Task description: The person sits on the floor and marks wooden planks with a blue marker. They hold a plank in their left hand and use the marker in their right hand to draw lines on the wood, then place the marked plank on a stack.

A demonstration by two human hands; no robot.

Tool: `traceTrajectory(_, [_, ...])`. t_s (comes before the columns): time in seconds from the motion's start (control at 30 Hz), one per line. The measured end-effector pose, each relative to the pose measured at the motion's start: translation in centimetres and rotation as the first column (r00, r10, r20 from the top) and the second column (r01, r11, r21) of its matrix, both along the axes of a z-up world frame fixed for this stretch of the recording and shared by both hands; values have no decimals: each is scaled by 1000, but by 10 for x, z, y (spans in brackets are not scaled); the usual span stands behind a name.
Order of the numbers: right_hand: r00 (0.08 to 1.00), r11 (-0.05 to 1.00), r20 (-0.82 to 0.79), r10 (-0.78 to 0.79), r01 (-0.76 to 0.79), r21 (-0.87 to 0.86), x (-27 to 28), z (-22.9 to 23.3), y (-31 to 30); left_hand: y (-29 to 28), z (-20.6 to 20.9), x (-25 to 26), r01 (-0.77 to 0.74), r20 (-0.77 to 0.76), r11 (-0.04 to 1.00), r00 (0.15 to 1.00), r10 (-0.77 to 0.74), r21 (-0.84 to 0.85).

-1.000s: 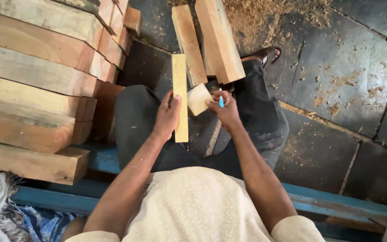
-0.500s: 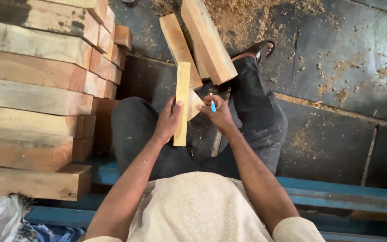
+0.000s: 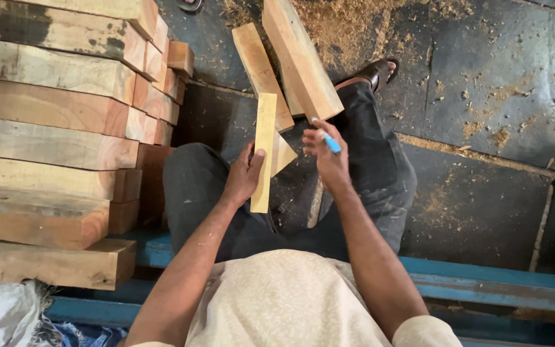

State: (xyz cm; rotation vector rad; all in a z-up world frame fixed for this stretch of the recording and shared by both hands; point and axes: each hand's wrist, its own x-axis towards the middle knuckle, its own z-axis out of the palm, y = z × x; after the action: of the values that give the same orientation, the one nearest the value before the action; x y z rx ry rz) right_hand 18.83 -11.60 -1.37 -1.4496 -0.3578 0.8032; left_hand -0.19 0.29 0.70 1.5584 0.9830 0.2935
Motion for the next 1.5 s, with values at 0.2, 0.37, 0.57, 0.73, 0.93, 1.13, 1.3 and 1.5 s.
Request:
traceTrajectory(0.2, [999, 999, 48, 14, -16, 42, -15, 5, 1, 0, 2, 2, 1, 77, 1000, 997, -1, -1])
traceTrajectory(0.37, [996, 996, 78, 40, -46, 71, -29, 7, 2, 0, 6, 2, -5, 7, 999, 1000, 6, -51])
traceTrajectory(0.57, [992, 996, 105, 74, -80, 51, -31, 18, 0, 1, 4, 2, 13, 44, 999, 999, -15, 30])
traceTrajectory(0.73, [973, 995, 209, 101, -103, -1, -32, 24, 0, 1, 11, 2, 14, 38, 1000, 999, -14, -15])
traceTrajectory(0.93, [946, 993, 301, 122, -117, -33, -34, 27, 1, 1, 16, 2, 19, 45, 999, 999, -17, -45])
traceTrajectory(1.13, [933, 993, 339, 119, -117, -25, -36, 35, 4, 1, 15, 3, 20, 6, 999, 1000, -20, -32])
traceTrajectory(1.3, [898, 985, 417, 142, -87, -146, -39, 49, 5, 0, 6, 2, 17, 44, 1000, 999, -18, 24])
traceTrajectory(1.5, [836, 984, 524, 164, -103, -144, -38, 51, 4, 0, -9, 0, 21, 75, 997, 997, -27, 77])
